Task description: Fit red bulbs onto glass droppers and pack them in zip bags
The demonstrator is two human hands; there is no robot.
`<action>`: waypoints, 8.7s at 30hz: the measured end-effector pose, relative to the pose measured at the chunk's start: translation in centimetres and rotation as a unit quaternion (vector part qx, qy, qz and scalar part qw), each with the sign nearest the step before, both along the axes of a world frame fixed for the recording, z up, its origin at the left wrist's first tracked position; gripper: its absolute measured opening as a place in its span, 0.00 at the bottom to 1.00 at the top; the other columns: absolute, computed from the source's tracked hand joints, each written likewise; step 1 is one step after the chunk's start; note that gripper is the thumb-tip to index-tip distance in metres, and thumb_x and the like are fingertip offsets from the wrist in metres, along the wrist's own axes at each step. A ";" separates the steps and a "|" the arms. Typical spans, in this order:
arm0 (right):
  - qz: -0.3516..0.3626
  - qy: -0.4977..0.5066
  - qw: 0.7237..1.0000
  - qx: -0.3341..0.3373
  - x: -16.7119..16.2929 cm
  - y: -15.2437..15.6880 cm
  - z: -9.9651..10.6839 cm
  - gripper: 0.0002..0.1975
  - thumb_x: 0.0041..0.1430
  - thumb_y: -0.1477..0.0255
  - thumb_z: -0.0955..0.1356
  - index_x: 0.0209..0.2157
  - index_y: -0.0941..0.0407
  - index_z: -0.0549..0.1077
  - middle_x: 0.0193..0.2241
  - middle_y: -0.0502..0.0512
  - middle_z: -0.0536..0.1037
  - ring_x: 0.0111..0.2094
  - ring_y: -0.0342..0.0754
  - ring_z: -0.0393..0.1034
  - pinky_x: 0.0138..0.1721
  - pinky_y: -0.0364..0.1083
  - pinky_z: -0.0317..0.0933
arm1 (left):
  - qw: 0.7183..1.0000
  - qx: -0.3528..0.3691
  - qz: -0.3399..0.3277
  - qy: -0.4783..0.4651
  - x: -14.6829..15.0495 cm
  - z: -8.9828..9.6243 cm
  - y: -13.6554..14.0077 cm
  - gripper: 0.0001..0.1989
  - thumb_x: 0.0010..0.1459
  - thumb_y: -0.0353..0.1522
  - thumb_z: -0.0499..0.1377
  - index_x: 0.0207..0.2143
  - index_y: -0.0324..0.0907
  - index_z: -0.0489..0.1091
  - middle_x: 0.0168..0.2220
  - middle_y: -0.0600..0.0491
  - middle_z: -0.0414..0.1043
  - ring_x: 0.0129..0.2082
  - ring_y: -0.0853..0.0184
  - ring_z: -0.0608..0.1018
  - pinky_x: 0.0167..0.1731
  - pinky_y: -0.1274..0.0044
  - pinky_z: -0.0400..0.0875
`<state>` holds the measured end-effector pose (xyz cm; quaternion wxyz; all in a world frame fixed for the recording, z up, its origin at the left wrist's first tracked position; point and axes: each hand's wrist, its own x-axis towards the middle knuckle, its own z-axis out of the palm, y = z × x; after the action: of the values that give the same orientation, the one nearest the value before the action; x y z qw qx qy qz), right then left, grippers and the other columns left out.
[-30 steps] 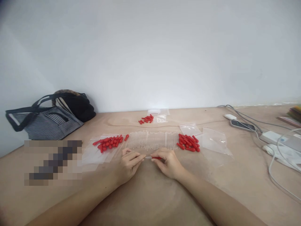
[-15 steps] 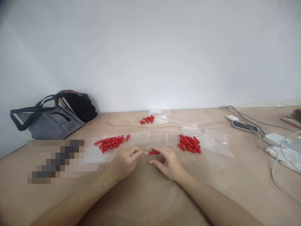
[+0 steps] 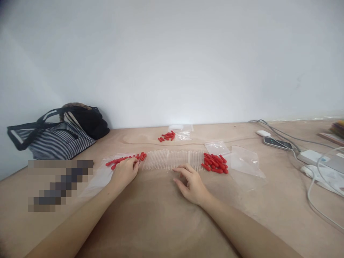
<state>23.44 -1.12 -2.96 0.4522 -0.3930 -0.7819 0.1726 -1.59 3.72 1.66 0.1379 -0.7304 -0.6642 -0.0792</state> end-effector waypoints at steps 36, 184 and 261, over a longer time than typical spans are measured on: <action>-0.359 -0.324 0.873 -0.058 5.0 1.3 2.6 0.08 0.51 0.70 0.65 0.32 0.57 0.72 0.33 0.59 0.70 0.38 0.54 0.63 0.37 0.50 0.54 | 0.999 0.032 -0.036 0.003 2.9 0.8 -1.6 0.11 0.60 0.31 0.47 0.33 0.37 0.68 0.35 0.45 0.71 0.38 0.57 0.68 0.35 0.69 0.53; -0.017 -0.096 0.986 0.132 1.2 -0.7 0.4 0.02 0.53 0.73 0.66 0.31 0.53 0.69 0.25 0.46 0.75 0.31 0.44 0.67 0.42 0.51 0.51 | 0.898 0.015 -0.422 -0.121 6.6 -1.7 -4.9 0.10 0.59 0.29 0.49 0.32 0.42 0.70 0.26 0.55 0.73 0.27 0.69 0.71 0.34 0.73 0.57; -0.423 -0.255 0.865 -0.086 11.1 2.8 2.0 0.15 0.51 0.59 0.62 0.31 0.52 0.76 0.30 0.57 0.75 0.34 0.56 0.67 0.29 0.49 0.53 | 0.880 0.130 -0.437 -0.132 5.5 -2.2 -3.7 0.09 0.60 0.26 0.47 0.34 0.40 0.66 0.29 0.54 0.73 0.28 0.70 0.72 0.36 0.75 0.60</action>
<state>34.51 1.64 -0.99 0.2309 -0.7533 -0.6112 -0.0752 3.88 0.00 -0.54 0.0939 -0.9047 -0.2729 -0.3133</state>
